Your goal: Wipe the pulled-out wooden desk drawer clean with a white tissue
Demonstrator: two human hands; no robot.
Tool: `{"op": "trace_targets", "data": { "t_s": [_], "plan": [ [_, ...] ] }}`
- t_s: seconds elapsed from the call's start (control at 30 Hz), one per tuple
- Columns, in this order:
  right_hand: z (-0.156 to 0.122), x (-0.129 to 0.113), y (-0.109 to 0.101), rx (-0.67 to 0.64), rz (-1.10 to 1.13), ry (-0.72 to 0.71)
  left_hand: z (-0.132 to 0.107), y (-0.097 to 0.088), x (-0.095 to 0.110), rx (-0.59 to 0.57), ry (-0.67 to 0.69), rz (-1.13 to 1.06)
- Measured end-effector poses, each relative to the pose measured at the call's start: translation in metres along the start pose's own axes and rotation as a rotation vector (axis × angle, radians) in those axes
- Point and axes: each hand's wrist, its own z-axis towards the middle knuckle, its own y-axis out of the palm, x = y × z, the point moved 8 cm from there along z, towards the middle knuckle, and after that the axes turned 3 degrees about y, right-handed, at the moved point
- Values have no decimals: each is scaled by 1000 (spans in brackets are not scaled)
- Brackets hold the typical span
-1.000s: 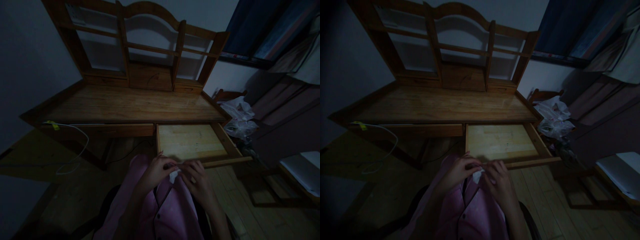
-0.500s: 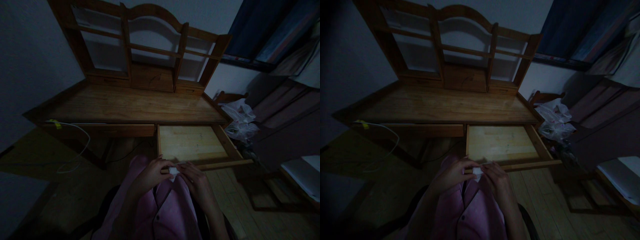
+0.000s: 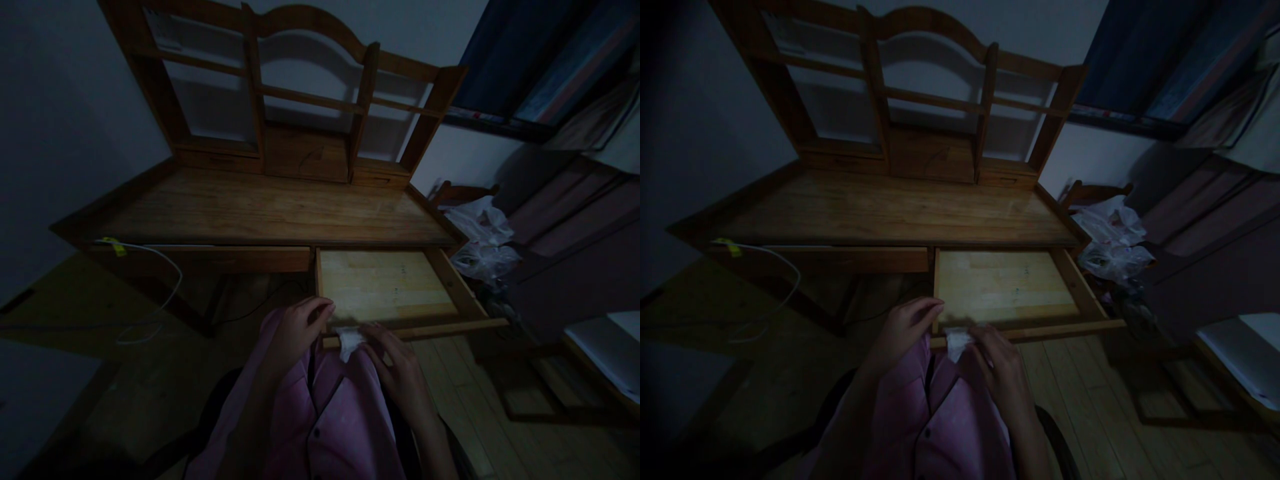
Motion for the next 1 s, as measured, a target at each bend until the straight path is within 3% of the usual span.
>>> {"op": "trace_targets", "data": {
  "t_s": [0.13,0.33,0.47,0.77,1.0],
  "plan": [
    [-2,-5,3,-52,-30,-49,2,-4,-15,84,-24,-5],
    [-4,-3,-2,69,-106,-6,4,-7,-27,114,-47,-7],
    [-4,-2,0,52,-154,-4,4,-5,-32,113,-54,-11],
    [0,1,-2,69,-153,-25,5,-2,-28,97,-34,22],
    [-6,19,-14,124,-195,-19,4,0,-29,74,-54,-12]
  ]
}}
